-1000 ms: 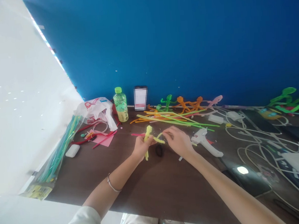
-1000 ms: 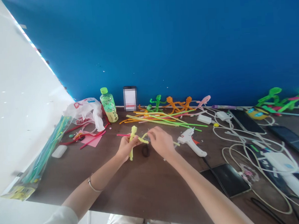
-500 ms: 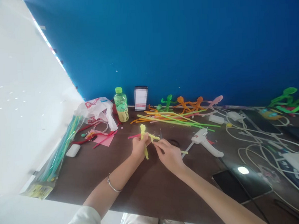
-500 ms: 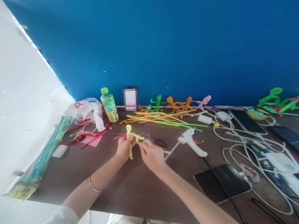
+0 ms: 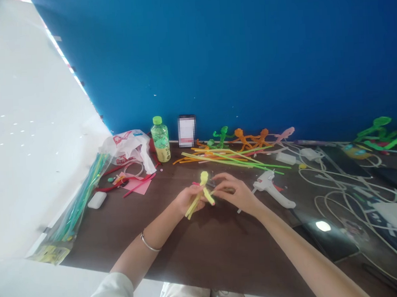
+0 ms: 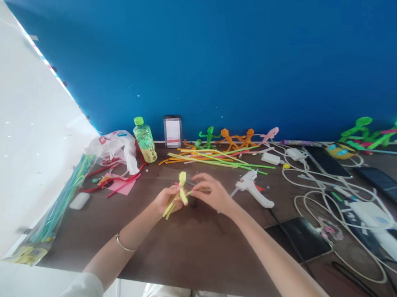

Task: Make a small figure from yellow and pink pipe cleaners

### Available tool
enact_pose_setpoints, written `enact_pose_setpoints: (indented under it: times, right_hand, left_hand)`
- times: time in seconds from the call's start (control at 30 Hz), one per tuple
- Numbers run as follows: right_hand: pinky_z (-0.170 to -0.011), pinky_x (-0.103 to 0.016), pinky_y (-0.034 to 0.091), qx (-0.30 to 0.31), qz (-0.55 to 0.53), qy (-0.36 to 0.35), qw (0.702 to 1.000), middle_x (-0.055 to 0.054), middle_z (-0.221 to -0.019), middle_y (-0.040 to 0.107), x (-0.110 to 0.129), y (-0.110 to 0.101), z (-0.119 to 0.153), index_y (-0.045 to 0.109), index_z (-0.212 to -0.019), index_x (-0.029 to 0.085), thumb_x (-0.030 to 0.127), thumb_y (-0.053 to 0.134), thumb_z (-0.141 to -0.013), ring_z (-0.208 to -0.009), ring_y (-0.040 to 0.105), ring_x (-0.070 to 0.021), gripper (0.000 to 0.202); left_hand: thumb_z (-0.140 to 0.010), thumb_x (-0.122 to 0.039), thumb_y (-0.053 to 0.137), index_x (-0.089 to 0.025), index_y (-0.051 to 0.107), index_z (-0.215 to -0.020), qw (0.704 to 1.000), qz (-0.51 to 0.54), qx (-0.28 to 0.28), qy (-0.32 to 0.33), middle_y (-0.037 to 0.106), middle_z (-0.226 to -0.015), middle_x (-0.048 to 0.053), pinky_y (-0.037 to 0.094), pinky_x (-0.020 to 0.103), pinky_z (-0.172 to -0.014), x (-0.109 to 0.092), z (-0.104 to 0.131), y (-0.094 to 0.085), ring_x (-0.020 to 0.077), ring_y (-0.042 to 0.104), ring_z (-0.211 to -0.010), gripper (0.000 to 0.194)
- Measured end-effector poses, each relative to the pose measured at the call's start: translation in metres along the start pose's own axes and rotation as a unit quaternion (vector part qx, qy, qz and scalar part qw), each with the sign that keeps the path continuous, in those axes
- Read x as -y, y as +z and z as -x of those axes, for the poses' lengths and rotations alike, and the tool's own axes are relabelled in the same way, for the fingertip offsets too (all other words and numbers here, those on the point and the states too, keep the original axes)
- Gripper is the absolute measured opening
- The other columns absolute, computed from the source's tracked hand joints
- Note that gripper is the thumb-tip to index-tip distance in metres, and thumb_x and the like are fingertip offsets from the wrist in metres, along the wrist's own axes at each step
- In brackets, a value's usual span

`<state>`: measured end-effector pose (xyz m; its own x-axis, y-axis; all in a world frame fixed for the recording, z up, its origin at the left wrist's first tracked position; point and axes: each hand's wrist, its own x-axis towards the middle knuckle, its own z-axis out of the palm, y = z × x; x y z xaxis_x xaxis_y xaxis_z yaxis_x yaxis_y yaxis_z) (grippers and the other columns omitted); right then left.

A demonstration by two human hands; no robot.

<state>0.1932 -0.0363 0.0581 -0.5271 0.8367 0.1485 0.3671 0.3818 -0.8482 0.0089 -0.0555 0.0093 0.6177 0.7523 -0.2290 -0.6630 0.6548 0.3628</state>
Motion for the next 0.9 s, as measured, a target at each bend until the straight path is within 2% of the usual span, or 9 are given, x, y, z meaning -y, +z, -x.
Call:
enact_pose_setpoints:
  times: [0.1,0.2,0.27,0.37,0.43,0.53,0.63,0.77,0.9]
  right_hand:
    - [-0.08,-0.032,0.045,0.08,-0.095,0.008,0.992,-0.009,-0.124,0.048,0.003,-0.005,-0.001,0.065,-0.065,0.018,0.037,0.063,-0.07,-0.1,0.055,-0.0222,0.02]
    - [-0.082,-0.035,0.043,0.145,-0.186,0.031,0.971,-0.011,-0.108,0.059,0.004,-0.002,-0.003,0.065,-0.065,0.016,0.036,0.067,-0.067,-0.094,0.058,-0.022,0.021]
    - [-0.076,-0.034,0.045,0.146,-0.22,0.057,0.963,-0.009,-0.09,0.065,0.005,0.003,-0.003,0.064,-0.065,0.015,0.038,0.067,-0.066,-0.081,0.061,-0.02,0.024]
    - [-0.068,-0.032,0.046,0.082,-0.225,0.087,0.967,-0.005,-0.073,0.065,0.007,0.009,-0.001,0.063,-0.066,0.014,0.04,0.065,-0.067,-0.069,0.06,-0.0174,0.026]
    - [-0.065,-0.03,0.046,0.014,-0.198,0.093,0.976,-0.004,-0.068,0.064,0.007,0.012,0.001,0.062,-0.064,0.015,0.041,0.064,-0.068,-0.065,0.059,-0.0163,0.026]
    - [-0.059,-0.027,0.044,-0.088,-0.11,0.089,0.986,-0.003,-0.063,0.062,0.007,0.015,0.004,0.063,-0.061,0.016,0.041,0.063,-0.067,-0.061,0.056,-0.0154,0.026]
    - [-0.054,-0.027,0.041,-0.156,-0.032,0.082,0.984,-0.004,-0.064,0.062,0.005,0.022,0.007,0.063,-0.062,0.016,0.039,0.061,-0.068,-0.058,0.054,-0.0153,0.024]
    - [-0.057,-0.026,0.042,-0.19,0.04,0.056,0.979,-0.005,-0.069,0.063,0.004,0.029,0.009,0.063,-0.062,0.017,0.032,0.058,-0.069,-0.062,0.056,-0.0164,0.018]
    - [-0.063,-0.027,0.043,-0.183,0.1,0.053,0.977,-0.005,-0.073,0.065,0.003,0.029,0.012,0.062,-0.063,0.018,0.03,0.055,-0.071,-0.069,0.059,-0.0177,0.016]
  left_hand:
    - [-0.069,-0.01,0.058,-0.01,0.054,-0.074,0.997,-0.014,0.033,-0.061,0.044,-0.059,0.0,0.016,0.006,-0.028,-0.001,0.002,-0.003,0.0012,0.037,-0.041,0.006]
    - [-0.071,-0.01,0.055,-0.011,0.054,-0.078,0.989,-0.037,0.079,-0.121,0.038,-0.058,-0.002,0.007,0.006,-0.026,-0.001,0.005,-0.001,-0.0007,0.025,-0.036,0.008]
    - [-0.071,-0.014,0.054,-0.012,0.053,-0.082,0.983,-0.046,0.102,-0.143,0.041,-0.06,-0.001,0.004,0.007,-0.025,-0.002,0.006,0.002,-0.0008,0.023,-0.035,0.011]
    - [-0.072,-0.026,0.055,-0.01,0.054,-0.075,0.98,-0.092,0.091,-0.154,0.047,-0.065,0.003,0.009,0.009,-0.024,-0.002,0.003,0.005,0.0004,0.03,-0.036,0.016]
    - [-0.071,-0.032,0.056,-0.008,0.055,-0.07,0.982,-0.152,0.042,-0.106,0.052,-0.066,0.006,0.023,0.011,-0.027,0.0,0.0,0.006,0.0031,0.04,-0.041,0.024]
    - [-0.068,-0.03,0.059,-0.008,0.058,-0.08,0.97,-0.238,-0.032,0.044,0.057,-0.069,0.007,0.044,0.02,-0.046,0.005,-0.004,0.007,0.011,0.055,-0.054,0.026]
    - [-0.068,-0.029,0.063,-0.012,0.052,-0.103,0.94,-0.298,-0.052,0.159,0.058,-0.065,0.002,0.046,0.026,-0.052,0.011,-0.006,0.009,0.0126,0.056,-0.053,0.04]
    - [-0.07,-0.036,0.064,-0.014,0.048,-0.112,0.903,-0.373,-0.051,0.206,0.058,-0.069,0.001,0.045,0.025,-0.053,0.015,-0.009,0.008,0.0089,0.053,-0.051,0.05]
    - [-0.066,-0.036,0.067,-0.016,0.048,-0.111,0.913,-0.357,-0.025,0.196,0.059,-0.089,0.006,0.048,0.029,-0.062,0.014,-0.008,0.009,0.0124,0.059,-0.066,0.052]
